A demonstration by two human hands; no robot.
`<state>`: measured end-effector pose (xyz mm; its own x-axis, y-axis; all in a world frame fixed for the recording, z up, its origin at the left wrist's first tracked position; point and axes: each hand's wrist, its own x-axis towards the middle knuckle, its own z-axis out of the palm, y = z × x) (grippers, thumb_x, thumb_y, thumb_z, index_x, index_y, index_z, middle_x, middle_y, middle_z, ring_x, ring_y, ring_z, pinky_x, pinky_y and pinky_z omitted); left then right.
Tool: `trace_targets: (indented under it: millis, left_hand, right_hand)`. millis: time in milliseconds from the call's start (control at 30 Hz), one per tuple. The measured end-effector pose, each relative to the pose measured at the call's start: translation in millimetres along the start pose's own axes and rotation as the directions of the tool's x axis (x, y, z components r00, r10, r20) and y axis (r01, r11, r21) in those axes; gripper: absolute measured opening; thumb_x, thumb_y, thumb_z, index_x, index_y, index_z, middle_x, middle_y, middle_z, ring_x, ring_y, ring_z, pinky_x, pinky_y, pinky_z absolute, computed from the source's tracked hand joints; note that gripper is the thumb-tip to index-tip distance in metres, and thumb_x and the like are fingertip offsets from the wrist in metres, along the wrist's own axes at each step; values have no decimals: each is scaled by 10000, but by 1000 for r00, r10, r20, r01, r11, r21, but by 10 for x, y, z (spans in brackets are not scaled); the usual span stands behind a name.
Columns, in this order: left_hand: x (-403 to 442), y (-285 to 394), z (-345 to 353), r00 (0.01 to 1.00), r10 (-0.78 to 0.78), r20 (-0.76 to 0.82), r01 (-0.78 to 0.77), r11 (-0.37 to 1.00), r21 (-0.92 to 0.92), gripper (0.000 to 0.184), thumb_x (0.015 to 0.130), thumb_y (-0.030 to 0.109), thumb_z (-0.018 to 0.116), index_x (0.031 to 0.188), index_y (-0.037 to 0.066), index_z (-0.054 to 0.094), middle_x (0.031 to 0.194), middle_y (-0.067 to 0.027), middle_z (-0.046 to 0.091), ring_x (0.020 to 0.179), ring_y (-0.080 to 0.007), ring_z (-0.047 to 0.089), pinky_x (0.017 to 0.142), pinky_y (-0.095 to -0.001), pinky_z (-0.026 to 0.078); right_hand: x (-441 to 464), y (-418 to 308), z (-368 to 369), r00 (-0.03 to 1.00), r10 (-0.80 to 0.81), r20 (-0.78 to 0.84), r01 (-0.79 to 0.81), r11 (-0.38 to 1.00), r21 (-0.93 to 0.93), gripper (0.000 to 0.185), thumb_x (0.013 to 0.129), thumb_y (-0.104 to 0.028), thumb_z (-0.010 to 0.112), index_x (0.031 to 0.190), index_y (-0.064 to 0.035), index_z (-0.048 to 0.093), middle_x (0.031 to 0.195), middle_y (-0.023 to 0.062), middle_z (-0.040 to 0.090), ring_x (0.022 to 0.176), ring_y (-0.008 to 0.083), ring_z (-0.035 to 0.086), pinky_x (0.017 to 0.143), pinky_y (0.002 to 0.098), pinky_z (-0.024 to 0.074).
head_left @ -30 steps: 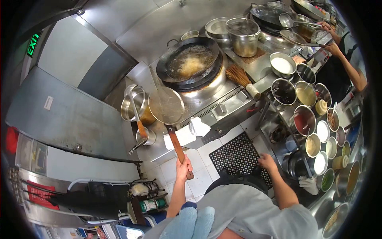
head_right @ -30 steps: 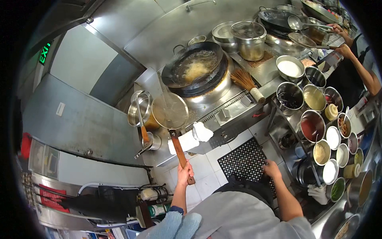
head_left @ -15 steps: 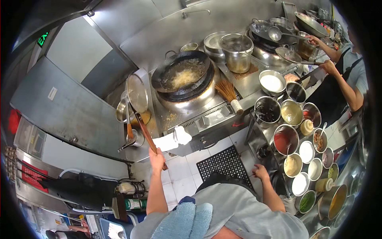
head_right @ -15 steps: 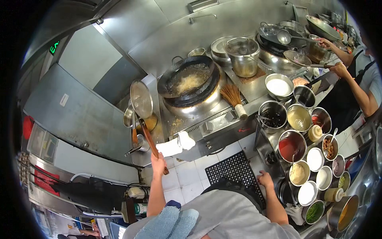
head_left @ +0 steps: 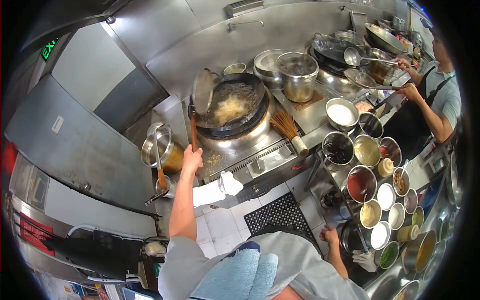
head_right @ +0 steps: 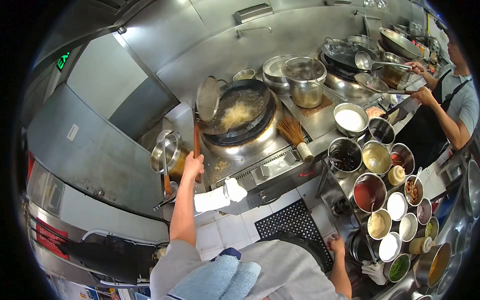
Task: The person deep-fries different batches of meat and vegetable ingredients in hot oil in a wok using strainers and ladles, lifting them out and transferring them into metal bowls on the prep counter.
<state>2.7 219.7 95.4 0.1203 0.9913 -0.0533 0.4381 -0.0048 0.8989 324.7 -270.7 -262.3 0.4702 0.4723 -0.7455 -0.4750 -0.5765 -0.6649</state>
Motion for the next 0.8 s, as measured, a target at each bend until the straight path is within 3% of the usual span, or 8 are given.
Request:
trace_targets:
  millis: [167, 233, 367, 400, 533, 667, 733, 800]
  left_hand:
    - [469, 89, -107, 998, -25, 58, 36, 981, -191, 58, 824, 40, 442, 870, 19, 412, 553, -52, 428, 387, -160, 435, 363, -315, 373]
    - [633, 136, -206, 973, -143, 181, 174, 970, -171, 33, 821, 24, 436, 841, 4, 419, 570, -52, 435, 384, -159, 429, 360, -315, 379]
    - [765, 146, -172, 863, -330, 383, 481, 771, -418, 113, 833, 33, 439, 730, -13, 449, 570, -39, 435, 406, -114, 403, 394, -251, 363]
    - [732, 200, -154, 819, -334, 467, 546, 704, -454, 80, 860, 34, 421, 821, -35, 436, 622, -47, 448, 428, -102, 408, 386, -221, 350]
    - [736, 172, -138, 679, -312, 665, 728, 399, -557, 77, 868, 29, 420, 820, -22, 388, 671, -64, 450, 455, -92, 410, 392, -214, 384]
    - [496, 208, 9, 806, -309, 505, 559, 677, -478, 51, 802, -3, 427, 751, -5, 421, 585, -53, 437, 405, -133, 419, 369, -252, 375]
    - [421, 215, 194, 928, -188, 321, 277, 926, -257, 29, 758, -2, 432, 735, -14, 446, 538, -77, 445, 392, -163, 442, 363, -295, 378]
    - [614, -5, 429, 975, -1, 221, -27, 992, 123, 108, 698, 36, 456, 754, -41, 506, 488, -141, 480, 366, -223, 467, 358, -385, 370]
  right_hand:
    - [-397, 441, -174, 991, 102, -83, -96, 992, 83, 457, 799, -57, 553, 1232, 36, 441, 713, 126, 605, 537, 193, 602, 455, 297, 512]
    - [-455, 521, -263, 987, 115, -109, -101, 987, 121, 452, 793, -57, 542, 1225, 35, 445, 694, 130, 591, 537, 200, 604, 448, 301, 509]
    - [-219, 785, -561, 996, 80, -33, -74, 987, 145, 432, 780, -23, 512, 1204, 37, 453, 658, 119, 558, 492, 204, 563, 411, 308, 470]
    - [-116, 872, -650, 998, 62, 19, -64, 988, 143, 428, 776, -14, 502, 1199, 37, 454, 650, 116, 549, 480, 205, 551, 402, 311, 459]
    - [-230, 526, -649, 990, 72, -125, -51, 985, 164, 410, 777, -13, 497, 1185, 20, 460, 644, 109, 542, 472, 205, 533, 403, 319, 452]
    - [-92, 468, -700, 993, 45, -113, -24, 983, 184, 364, 786, -23, 502, 1150, -7, 494, 661, 113, 561, 507, 203, 568, 439, 322, 496]
    - [-120, 465, -689, 992, 37, -119, -22, 991, 129, 359, 786, -30, 503, 1144, -5, 507, 673, 119, 573, 518, 201, 578, 449, 321, 500]
    - [-258, 326, -624, 993, 32, -114, -31, 999, 15, 375, 786, -39, 509, 1159, -5, 509, 693, 127, 585, 526, 196, 584, 463, 323, 505]
